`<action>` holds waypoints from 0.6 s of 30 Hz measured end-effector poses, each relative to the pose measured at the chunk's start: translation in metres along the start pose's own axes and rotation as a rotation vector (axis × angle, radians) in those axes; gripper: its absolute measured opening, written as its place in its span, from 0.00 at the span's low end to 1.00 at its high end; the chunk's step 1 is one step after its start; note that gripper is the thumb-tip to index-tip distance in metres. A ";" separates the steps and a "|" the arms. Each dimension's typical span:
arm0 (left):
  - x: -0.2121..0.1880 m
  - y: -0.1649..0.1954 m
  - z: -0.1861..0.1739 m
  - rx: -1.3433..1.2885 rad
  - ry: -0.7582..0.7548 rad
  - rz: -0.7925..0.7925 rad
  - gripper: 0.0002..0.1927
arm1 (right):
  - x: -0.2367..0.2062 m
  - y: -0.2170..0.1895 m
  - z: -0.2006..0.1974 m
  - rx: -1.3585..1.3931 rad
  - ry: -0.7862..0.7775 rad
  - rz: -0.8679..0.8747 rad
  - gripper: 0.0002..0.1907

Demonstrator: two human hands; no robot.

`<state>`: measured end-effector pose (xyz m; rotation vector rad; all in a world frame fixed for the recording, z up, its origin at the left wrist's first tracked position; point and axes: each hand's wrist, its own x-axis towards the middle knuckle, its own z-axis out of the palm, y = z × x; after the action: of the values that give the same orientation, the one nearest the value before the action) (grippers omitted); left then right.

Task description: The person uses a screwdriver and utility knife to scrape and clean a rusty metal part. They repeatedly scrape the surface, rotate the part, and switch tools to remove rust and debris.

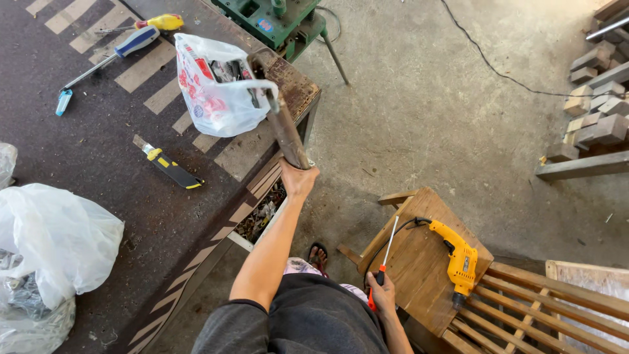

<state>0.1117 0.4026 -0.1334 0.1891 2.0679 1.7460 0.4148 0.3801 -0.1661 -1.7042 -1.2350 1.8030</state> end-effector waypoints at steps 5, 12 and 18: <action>-0.040 -0.018 0.003 -0.558 -0.539 -0.258 0.32 | -0.003 -0.001 -0.012 -0.067 0.092 -0.045 0.11; -0.033 -0.028 -0.031 -0.863 -1.102 -0.492 0.36 | -0.002 0.002 -0.012 -0.125 0.042 0.027 0.11; 0.023 0.003 -0.005 -0.078 -0.800 -0.071 0.39 | 0.005 0.003 -0.005 -0.170 -0.038 -0.046 0.11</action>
<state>0.0883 0.4069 -0.1353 0.6589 1.3986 1.3799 0.4189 0.3844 -0.1710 -1.7226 -1.4689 1.7549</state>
